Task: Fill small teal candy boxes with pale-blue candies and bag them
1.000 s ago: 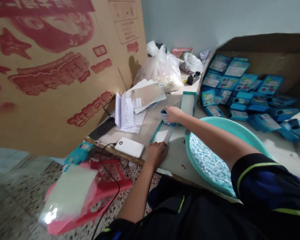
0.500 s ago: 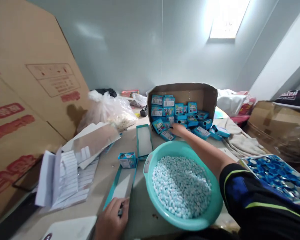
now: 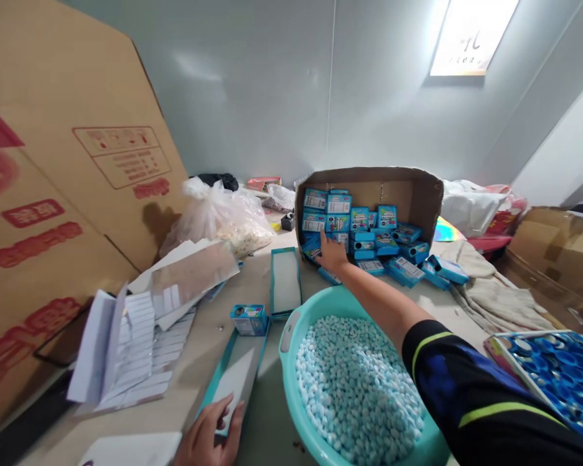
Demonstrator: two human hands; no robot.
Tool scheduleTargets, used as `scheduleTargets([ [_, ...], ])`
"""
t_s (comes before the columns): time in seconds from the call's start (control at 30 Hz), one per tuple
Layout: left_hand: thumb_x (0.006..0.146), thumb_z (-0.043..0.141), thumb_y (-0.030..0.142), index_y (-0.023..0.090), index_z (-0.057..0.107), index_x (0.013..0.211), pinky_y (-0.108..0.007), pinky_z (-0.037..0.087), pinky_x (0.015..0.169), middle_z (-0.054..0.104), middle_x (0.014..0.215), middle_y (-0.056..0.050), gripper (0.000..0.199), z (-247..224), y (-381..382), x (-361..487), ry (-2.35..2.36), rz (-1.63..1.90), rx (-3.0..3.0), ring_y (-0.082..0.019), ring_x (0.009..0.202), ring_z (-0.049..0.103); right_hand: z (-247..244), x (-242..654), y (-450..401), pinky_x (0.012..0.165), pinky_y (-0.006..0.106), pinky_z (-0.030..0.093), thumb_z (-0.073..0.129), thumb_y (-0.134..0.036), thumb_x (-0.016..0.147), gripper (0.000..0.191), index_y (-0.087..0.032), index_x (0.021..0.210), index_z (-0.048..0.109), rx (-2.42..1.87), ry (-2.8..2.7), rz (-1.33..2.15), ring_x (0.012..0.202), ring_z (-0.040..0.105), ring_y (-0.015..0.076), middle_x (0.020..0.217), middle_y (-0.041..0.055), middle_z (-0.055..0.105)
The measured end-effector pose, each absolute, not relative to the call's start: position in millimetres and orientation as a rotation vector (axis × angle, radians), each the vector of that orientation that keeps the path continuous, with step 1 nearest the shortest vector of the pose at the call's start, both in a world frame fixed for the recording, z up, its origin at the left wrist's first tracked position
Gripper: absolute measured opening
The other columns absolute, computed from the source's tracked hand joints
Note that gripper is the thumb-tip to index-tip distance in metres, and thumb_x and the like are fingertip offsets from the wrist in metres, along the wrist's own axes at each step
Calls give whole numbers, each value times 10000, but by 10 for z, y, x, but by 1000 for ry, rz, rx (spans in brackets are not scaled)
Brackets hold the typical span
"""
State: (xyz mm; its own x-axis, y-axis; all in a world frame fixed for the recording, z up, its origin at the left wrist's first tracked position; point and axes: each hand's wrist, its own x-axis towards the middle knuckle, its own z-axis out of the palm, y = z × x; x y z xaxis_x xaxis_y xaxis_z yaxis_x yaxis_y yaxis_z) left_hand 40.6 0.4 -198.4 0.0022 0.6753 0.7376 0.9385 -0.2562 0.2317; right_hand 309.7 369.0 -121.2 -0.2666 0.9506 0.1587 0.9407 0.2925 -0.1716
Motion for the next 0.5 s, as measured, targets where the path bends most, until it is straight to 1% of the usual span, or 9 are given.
scheduleTargets([
  [0.1,977,609,307,217,635,1085,-255,581,641,707,796,-16,143,-1936,3,420,-1636,-1110,-1965,-151,624,680,-1147,3167,3607,1129,482,371,631,-321,923,727,-86,1559,365,-1641,-2369,79,1336,502,373,1453,237,547],
  [0.17,958,621,231,221,628,1066,-257,584,666,716,822,-19,108,-1924,-39,405,-1565,-1132,-1962,-156,667,698,-1052,3222,3519,1130,456,380,600,-327,950,589,-106,1484,488,-1604,-2363,66,1356,476,356,1451,209,546],
  [0.2,942,631,190,223,624,1053,-259,585,674,720,831,-19,116,-1916,-75,402,-1523,-1152,-1954,-158,684,704,-988,3258,3456,1128,435,388,587,-335,961,545,-113,1454,525,-1571,-2336,57,1356,474,340,1442,198,549],
  [0.27,909,645,118,224,618,1033,-261,581,675,722,839,-17,166,-1864,-150,441,-1462,-1201,-1932,-158,697,704,-834,3358,3275,1105,397,422,611,-364,954,550,-122,1443,539,-1440,-2243,79,1310,512,305,1401,182,569],
  [0.33,879,666,89,222,616,1014,-265,572,660,708,830,-13,196,-1723,-165,579,-1439,-1304,-1867,-154,689,685,-665,3500,3010,1058,390,472,701,-387,896,677,-143,1492,490,-1254,-2142,171,1208,584,281,1327,157,617],
  [0.4,862,704,138,221,613,1005,-290,576,682,684,842,-20,189,-1466,-43,826,-1446,-1502,-1741,-170,730,675,-499,3658,2671,1019,412,507,780,-379,827,822,-195,1545,425,-1063,-2116,284,1134,632,271,1265,119,662],
  [0.43,858,727,200,220,608,1008,-319,586,721,672,865,-31,192,-1302,83,979,-1456,-1628,-1677,-189,779,676,-420,3729,2485,1014,427,514,800,-364,806,857,-228,1557,410,-968,-2134,325,1124,644,270,1249,102,678],
  [0.47,866,730,300,216,609,1057,-370,596,804,676,950,-62,242,-1125,248,1138,-1495,-1755,-1659,-220,879,683,-347,3786,2295,1022,442,514,807,-344,798,859,-257,1556,413,-879,-2161,351,1131,649,271,1242,89,689],
  [0.5,886,699,411,208,605,1167,-427,583,923,674,1122,-112,359,-945,442,1290,-1547,-1847,-1750,-258,1050,671,-279,3828,2107,1033,458,510,804,-324,800,839,-279,1547,425,-806,-2183,361,1142,651,271,1236,81,697],
])
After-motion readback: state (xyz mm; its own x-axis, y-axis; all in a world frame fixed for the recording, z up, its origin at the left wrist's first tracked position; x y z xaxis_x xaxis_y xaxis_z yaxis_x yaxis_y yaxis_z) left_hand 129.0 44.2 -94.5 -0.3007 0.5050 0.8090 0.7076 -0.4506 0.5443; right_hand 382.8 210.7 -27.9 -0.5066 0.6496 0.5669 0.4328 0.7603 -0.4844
